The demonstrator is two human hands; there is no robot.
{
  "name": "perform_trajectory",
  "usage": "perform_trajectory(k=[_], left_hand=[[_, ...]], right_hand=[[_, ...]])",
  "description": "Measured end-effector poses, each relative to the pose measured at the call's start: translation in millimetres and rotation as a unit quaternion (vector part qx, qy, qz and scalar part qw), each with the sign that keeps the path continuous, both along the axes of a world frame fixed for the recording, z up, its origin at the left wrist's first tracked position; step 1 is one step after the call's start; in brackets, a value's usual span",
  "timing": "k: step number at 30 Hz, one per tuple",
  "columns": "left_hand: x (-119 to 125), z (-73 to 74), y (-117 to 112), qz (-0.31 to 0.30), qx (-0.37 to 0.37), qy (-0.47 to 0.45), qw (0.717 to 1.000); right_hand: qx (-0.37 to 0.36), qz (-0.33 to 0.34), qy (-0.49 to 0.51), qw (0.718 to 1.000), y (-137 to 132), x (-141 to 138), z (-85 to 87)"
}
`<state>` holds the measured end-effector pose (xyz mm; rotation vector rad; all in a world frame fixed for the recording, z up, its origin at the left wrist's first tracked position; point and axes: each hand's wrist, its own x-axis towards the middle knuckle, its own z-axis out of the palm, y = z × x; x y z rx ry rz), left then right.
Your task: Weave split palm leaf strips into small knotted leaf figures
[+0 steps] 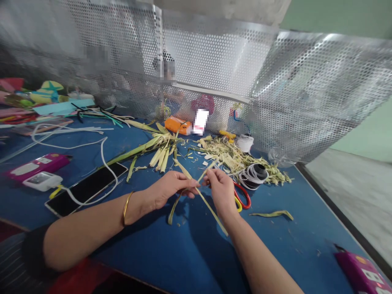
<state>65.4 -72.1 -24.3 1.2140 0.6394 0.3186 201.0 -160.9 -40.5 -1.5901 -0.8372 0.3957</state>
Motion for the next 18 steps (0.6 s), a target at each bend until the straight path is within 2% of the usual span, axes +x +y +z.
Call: perform_trajectory(k=[1, 3, 5, 6, 9, 11, 14, 18], left_hand=[[0, 0.2, 2, 0.013, -0.019, -0.010, 1.000], [0, 0.9, 6, 0.039, -0.044, -0.034, 0.998], [0, 1.4, 9, 0.061, -0.052, -0.060, 0.995], [0, 1.4, 9, 0.071, -0.052, -0.073, 0.993], [0, 0.2, 7, 0.088, -0.051, -0.094, 0.990], [1, -0.9, 3, 0.095, -0.045, -0.094, 0.990], [3, -2.2, -1, 0.102, -0.036, -0.084, 0.991], [5, -4.3, 0, 0.104, -0.031, -0.079, 0.991]], right_hand=[[0.002, -0.038, -0.085, 0.996, -4, 2, 3.8], [0.037, -0.108, -0.261, 0.959, -12, 1, 11.8], [0.064, -0.092, -0.364, 0.925, -19, -6, 16.5], [0.056, -0.052, -0.374, 0.924, -21, -11, 16.5], [-0.040, 0.075, -0.289, 0.953, -18, -29, 8.0], [-0.084, 0.117, -0.221, 0.964, -12, -37, -1.1], [-0.075, 0.119, -0.166, 0.976, -5, -41, -11.6], [-0.057, 0.112, -0.151, 0.981, -5, -40, -14.7]])
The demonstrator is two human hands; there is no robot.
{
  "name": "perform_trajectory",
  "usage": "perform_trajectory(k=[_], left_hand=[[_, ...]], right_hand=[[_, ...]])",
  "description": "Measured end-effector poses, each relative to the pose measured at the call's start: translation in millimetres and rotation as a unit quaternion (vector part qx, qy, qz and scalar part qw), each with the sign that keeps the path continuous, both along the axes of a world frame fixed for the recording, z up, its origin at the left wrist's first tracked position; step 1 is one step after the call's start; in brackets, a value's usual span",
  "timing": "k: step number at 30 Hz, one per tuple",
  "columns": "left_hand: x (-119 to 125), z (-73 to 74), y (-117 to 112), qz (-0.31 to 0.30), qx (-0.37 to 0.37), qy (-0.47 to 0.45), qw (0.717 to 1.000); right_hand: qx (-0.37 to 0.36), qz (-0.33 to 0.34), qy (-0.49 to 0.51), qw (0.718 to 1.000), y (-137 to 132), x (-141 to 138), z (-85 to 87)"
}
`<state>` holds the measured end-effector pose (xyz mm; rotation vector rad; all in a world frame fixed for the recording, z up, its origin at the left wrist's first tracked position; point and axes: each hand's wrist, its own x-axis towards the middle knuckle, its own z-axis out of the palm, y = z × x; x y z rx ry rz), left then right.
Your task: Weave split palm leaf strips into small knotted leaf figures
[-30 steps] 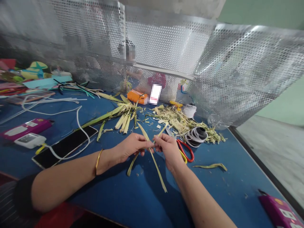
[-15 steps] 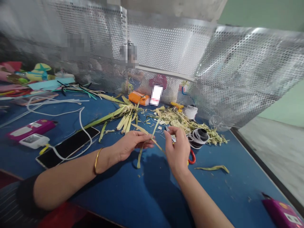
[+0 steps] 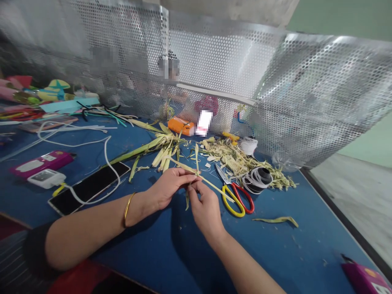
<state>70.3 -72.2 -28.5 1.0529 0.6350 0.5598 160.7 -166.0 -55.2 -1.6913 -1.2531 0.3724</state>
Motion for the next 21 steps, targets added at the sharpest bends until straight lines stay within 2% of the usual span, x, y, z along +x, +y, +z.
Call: perform_trajectory(k=[10, 15, 18, 19, 21], left_hand=[[0, 2.2, -1, 0.036, -0.002, -0.022, 0.999], [0, 1.7, 1, 0.027, -0.006, -0.013, 1.000], [-1, 2.1, 5, 0.010, -0.020, -0.016, 1.000], [-2, 2.5, 6, 0.008, -0.022, -0.020, 1.000], [-3, 3.7, 7, 0.007, -0.021, -0.030, 0.999]], right_hand=[[0.000, 0.083, -0.061, 0.995, -1, 6, 13.7], [-0.010, 0.084, -0.075, 0.994, -1, 5, 12.7], [0.014, 0.060, -0.183, 0.981, -7, 7, 18.8], [0.037, 0.038, -0.249, 0.967, -10, 9, 21.9], [0.083, -0.030, -0.383, 0.920, -13, 17, 27.3]])
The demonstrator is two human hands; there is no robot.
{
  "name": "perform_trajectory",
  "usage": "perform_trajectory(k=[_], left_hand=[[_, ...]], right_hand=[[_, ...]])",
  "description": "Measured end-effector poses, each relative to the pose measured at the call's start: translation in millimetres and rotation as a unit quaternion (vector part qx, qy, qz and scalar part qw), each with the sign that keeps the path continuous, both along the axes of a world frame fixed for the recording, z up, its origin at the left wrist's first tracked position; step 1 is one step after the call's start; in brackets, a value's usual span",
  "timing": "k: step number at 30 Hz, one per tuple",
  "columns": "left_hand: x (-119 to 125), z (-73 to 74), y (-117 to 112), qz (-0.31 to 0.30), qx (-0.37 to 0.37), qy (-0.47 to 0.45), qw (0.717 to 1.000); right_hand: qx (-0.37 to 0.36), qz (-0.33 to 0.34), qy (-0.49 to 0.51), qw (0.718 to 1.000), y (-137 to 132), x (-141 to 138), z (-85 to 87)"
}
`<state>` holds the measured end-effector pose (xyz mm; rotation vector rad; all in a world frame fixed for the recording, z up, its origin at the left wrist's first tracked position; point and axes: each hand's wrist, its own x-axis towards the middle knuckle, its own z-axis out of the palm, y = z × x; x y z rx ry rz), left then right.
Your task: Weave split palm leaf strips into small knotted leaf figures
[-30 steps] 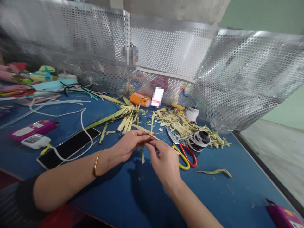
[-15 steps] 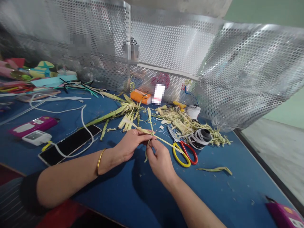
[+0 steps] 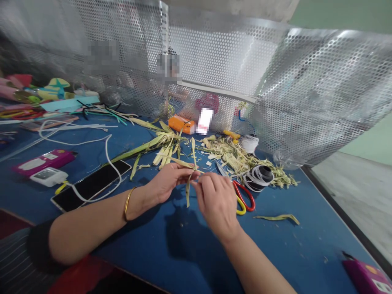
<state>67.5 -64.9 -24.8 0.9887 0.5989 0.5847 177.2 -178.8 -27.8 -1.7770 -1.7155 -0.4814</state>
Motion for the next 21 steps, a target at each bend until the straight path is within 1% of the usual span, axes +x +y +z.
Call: perform_trajectory(k=[2, 4, 6, 9, 13, 15, 16, 18, 19, 20, 21], left_hand=[[-1, 1.6, 0, -0.008, 0.006, -0.001, 1.000], [-1, 2.9, -2, -0.010, 0.016, 0.014, 1.000], [0, 3.1, -4, 0.006, 0.033, 0.038, 0.999], [2, 0.2, -5, 0.037, 0.076, 0.067, 0.994], [4, -5.5, -5, 0.051, 0.141, 0.074, 0.986], [3, -6.3, -3, 0.050, 0.159, 0.085, 0.982], [2, -6.0, -2, 0.044, 0.163, 0.094, 0.981], [1, -3.9, 0, 0.021, 0.160, 0.107, 0.981], [0, -2.5, 1, 0.005, 0.154, 0.110, 0.982], [-1, -0.8, 1, -0.015, 0.146, 0.111, 0.983], [-2, 0.7, 1, -0.038, 0.140, 0.111, 0.983]], right_hand=[[0.029, -0.057, -0.090, 0.994, 0, 9, 2.0], [0.009, -0.069, -0.116, 0.991, 2, 16, -0.3], [-0.019, -0.058, -0.125, 0.990, 4, 18, -5.0], [-0.034, -0.042, -0.142, 0.988, 5, 13, -10.5], [-0.065, 0.005, -0.101, 0.993, 1, 3, -9.1], [-0.085, 0.020, -0.054, 0.995, -1, 0, -5.3], [-0.096, 0.026, -0.015, 0.995, -1, 1, -2.8], [-0.117, 0.026, 0.108, 0.987, -1, 4, 2.2], [-0.122, 0.024, 0.189, 0.974, 0, 6, 4.5], [-0.119, 0.022, 0.275, 0.954, 1, 9, 6.3], [-0.110, 0.020, 0.360, 0.926, 2, 12, 7.4]])
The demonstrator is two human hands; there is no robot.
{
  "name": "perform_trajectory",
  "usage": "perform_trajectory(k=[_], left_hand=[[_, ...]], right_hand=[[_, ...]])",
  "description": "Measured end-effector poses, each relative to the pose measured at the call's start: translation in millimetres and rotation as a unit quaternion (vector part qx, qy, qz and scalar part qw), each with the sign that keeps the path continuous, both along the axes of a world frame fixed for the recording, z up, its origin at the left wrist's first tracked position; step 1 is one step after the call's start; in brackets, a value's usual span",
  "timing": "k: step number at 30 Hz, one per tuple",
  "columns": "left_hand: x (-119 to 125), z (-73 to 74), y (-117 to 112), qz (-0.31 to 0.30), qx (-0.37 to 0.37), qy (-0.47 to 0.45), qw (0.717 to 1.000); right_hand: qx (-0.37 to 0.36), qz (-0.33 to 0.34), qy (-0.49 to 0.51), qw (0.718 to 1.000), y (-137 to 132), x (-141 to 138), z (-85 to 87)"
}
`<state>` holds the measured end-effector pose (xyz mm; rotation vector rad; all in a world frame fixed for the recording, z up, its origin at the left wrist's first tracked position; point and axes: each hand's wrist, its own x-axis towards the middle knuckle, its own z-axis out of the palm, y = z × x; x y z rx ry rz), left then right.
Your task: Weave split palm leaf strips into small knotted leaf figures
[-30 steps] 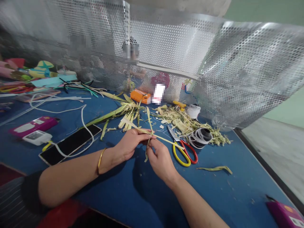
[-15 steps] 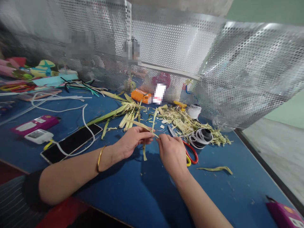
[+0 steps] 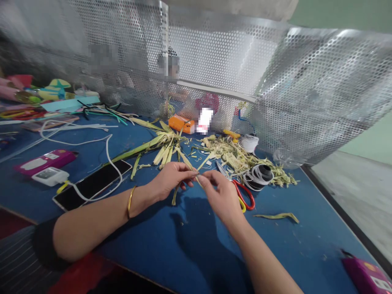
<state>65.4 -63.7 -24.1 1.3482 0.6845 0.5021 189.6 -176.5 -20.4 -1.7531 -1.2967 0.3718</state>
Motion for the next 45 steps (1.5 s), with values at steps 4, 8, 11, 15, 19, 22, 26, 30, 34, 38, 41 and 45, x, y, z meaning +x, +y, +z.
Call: perform_trajectory(k=[4, 8, 11, 15, 19, 22, 26, 30, 34, 38, 41, 45], left_hand=[[-3, 2.7, -6, -0.087, -0.014, 0.019, 0.996], [-2, -1.3, -11, -0.091, 0.013, 0.037, 0.995], [0, -3.5, -12, -0.080, 0.034, 0.040, 0.995], [0, -2.0, -12, -0.080, 0.027, 0.050, 0.995], [0, -1.9, -13, -0.092, 0.013, 0.047, 0.995], [0, -2.5, -13, -0.092, -0.007, 0.036, 0.995], [0, -1.0, -9, -0.081, -0.058, 0.029, 0.995], [1, -0.1, -5, -0.028, -0.057, 0.019, 0.998], [3, -3.2, -8, 0.015, -0.013, 0.015, 1.000], [5, -6.7, -10, 0.060, 0.010, 0.008, 0.998], [4, -6.3, -3, 0.116, -0.015, -0.032, 0.993], [3, -3.6, 9, 0.155, -0.055, -0.072, 0.984]], right_hand=[[0.014, -0.016, 0.294, 0.956, 6, 8, -1.5], [0.023, -0.010, 0.417, 0.909, 9, 6, -7.3], [0.058, -0.054, 0.431, 0.899, 10, 1, -10.8], [0.079, -0.087, 0.460, 0.880, 11, -4, -14.2], [0.090, -0.102, 0.467, 0.874, 12, -7, -17.3], [0.101, -0.091, 0.443, 0.886, 13, -3, -17.6], [0.042, -0.043, 0.364, 0.929, 9, 11, -10.9], [-0.031, 0.003, 0.235, 0.971, 3, 22, -3.9], [-0.071, 0.064, 0.118, 0.988, 1, 14, -8.7], [-0.053, 0.067, 0.061, 0.994, 2, 7, -17.2], [-0.066, 0.054, 0.022, 0.996, 1, 13, -19.0], [-0.071, 0.036, -0.024, 0.997, -2, 21, -15.4]])
